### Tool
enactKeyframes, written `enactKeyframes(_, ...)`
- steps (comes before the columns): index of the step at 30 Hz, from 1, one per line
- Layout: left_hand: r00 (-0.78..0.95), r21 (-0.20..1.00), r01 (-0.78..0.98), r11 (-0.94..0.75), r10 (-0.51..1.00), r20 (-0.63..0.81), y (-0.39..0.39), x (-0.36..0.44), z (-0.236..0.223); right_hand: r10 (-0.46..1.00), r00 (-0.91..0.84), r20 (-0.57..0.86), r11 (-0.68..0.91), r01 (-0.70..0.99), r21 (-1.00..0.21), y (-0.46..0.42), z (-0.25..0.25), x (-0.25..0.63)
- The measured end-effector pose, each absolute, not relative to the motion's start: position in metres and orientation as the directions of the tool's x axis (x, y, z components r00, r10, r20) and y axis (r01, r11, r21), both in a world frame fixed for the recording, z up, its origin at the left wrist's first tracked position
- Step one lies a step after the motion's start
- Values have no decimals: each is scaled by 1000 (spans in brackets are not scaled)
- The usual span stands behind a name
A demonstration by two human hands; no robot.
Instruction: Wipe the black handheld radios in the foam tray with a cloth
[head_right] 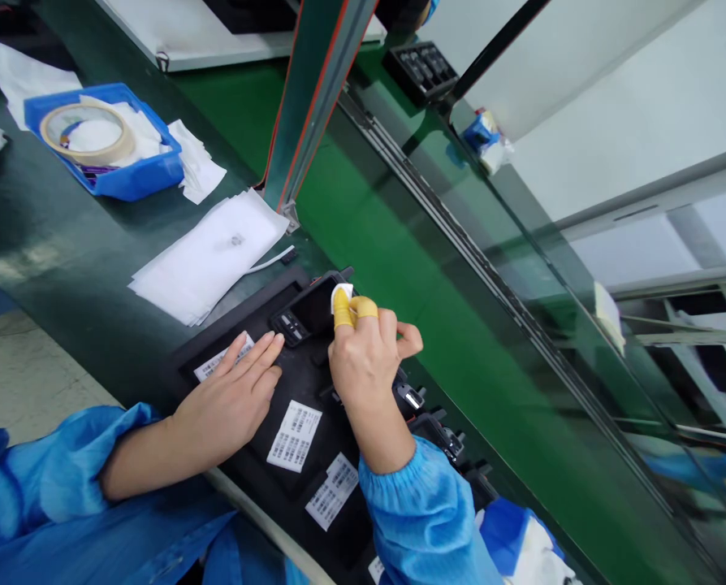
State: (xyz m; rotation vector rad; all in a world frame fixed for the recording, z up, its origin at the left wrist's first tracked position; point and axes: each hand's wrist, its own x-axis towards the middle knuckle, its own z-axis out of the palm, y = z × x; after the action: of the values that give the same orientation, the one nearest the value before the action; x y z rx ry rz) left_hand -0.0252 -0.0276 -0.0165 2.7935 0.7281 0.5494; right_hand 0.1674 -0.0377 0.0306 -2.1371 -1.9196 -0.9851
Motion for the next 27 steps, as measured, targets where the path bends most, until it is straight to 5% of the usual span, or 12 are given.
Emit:
enactKeyframes(9, 798, 306, 438, -845, 522, 301, -28, -25, -15, 867, -226, 445, 62, 933, 354, -72, 6, 128)
enactKeyframes(16, 804, 317, 434, -844, 521, 286, -28, -26, -16, 794, -107, 598, -178, 900, 397, -35, 25, 167)
enactKeyframes(23, 806, 305, 433, -848, 515, 290, -30, -27, -18, 865, -265, 425, 100, 923, 372, -58, 4, 126)
enactKeyframes(27, 807, 309, 443, -842, 524, 272, -28, -26, -17, 881, -179, 438, 4, 928, 372, -40, 14, 135)
